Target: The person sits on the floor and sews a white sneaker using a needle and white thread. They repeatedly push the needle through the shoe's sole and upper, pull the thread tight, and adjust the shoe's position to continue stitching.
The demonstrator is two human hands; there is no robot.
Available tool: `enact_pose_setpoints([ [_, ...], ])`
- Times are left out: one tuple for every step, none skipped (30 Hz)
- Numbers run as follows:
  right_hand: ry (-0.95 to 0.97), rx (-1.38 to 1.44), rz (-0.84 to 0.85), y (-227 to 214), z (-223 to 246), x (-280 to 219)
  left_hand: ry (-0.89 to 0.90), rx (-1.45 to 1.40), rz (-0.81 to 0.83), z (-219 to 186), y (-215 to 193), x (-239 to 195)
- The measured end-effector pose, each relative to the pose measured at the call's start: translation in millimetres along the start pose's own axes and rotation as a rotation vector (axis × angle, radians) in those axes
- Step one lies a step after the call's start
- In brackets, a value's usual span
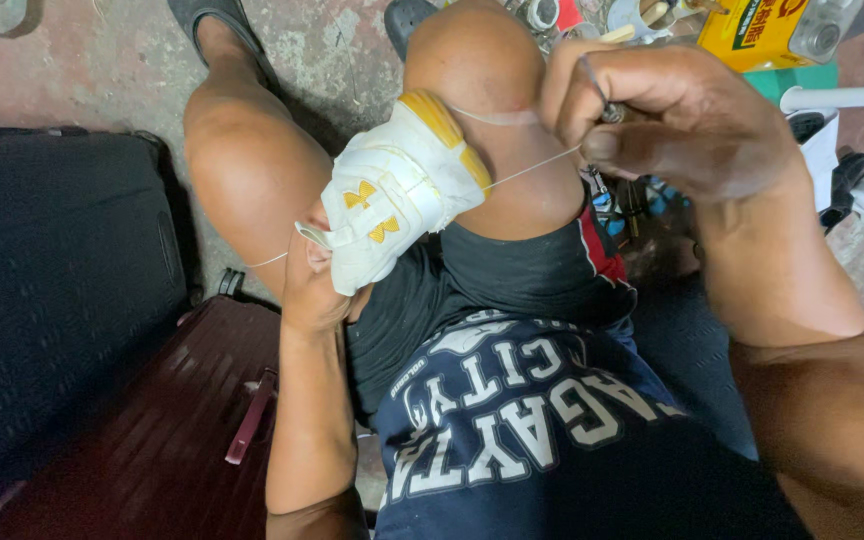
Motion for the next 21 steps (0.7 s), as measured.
enact_pose_setpoints([
  [-0.011, 0.088, -0.021, 2.3, 0.7, -1.6, -0.018, 0.019, 0.008, -0.3, -0.4, 1.8],
  [-0.024, 0.177, -0.041, 4.7, 2.3, -2.6, -0.036, 0.039, 0.017, -1.0, -0.6, 3.4],
  [-0.019, 0.274, -0.049, 9.5, 2.8, -1.9, -0.056, 0.058, 0.016, -1.6, -0.1, 1.5],
  [-0.014, 0.372, -0.057, 15.1, 3.6, -0.2, -0.052, 0.120, 0.008, -2.7, 0.7, -0.7],
  [-0.012, 0.462, -0.068, 19.7, 5.3, 2.8, -0.044, 0.181, 0.006, -3.4, 1.9, -0.2],
  [-0.009, 0.552, -0.079, 24.8, 7.6, 5.9, -0.036, 0.241, 0.004, -4.5, 3.4, 0.6],
  [-0.016, 0.578, -0.080, 31.7, 11.0, 7.7, -0.016, 0.319, 0.018, -6.6, 5.8, 0.6],
  [-0.023, 0.605, -0.081, 38.3, 14.5, 9.6, 0.003, 0.396, 0.032, -8.7, 8.5, 0.7],
  [-0.043, 0.562, -0.070, 46.9, 18.6, 10.7, 0.024, 0.475, 0.049, -10.3, 10.5, 2.0],
  [-0.056, 0.496, -0.071, 52.4, 22.5, 12.0, 0.036, 0.473, 0.033, -9.2, 11.8, 3.3],
  [-0.067, 0.433, -0.071, 58.5, 26.2, 12.9, 0.047, 0.471, 0.013, -7.9, 14.1, 3.3],
  [-0.071, 0.348, -0.082, 62.4, 29.5, 13.9, 0.058, 0.468, -0.007, -7.5, 15.5, 2.9],
  [-0.065, 0.294, -0.089, 65.8, 32.1, 15.1, 0.057, 0.448, -0.014, -6.4, 16.4, 3.4],
  [-0.058, 0.240, -0.097, 69.2, 34.4, 16.2, 0.057, 0.427, -0.022, -5.1, 17.3, 4.1],
  [-0.042, 0.216, -0.098, 70.4, 36.9, 17.0, 0.060, 0.405, -0.028, -3.9, 18.6, 5.5],
  [-0.038, 0.154, -0.104, 70.6, 38.8, 18.7, 0.080, 0.404, -0.020, -3.6, 19.9, 6.9],
  [-0.029, 0.096, -0.109, 71.9, 40.1, 20.3, 0.096, 0.401, -0.016, -3.1, 20.6, 6.9],
  [-0.033, 0.001, -0.119, 72.4, 41.3, 22.3, 0.112, 0.398, -0.012, -2.4, 21.4, 6.1],
  [-0.027, -0.035, -0.117, 73.7, 42.5, 23.1, 0.127, 0.381, -0.014, -1.3, 22.6, 5.9],
  [-0.022, -0.071, -0.115, 74.5, 43.6, 24.2, 0.142, 0.363, -0.016, -0.1, 23.7, 5.4],
  [-0.006, -0.043, -0.096, 77.2, 44.3, 25.9, 0.159, 0.346, -0.019, 0.5, 24.1, 5.2],
])
Point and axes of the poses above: each hand's wrist, its own x-axis towards the middle knuckle, its own y-axis out of the palm, z = x × y, the point moved 3 cm from there along x, towards the middle knuckle, and after that the axes turned 7 degrees about -x, right-handed, at the moved point
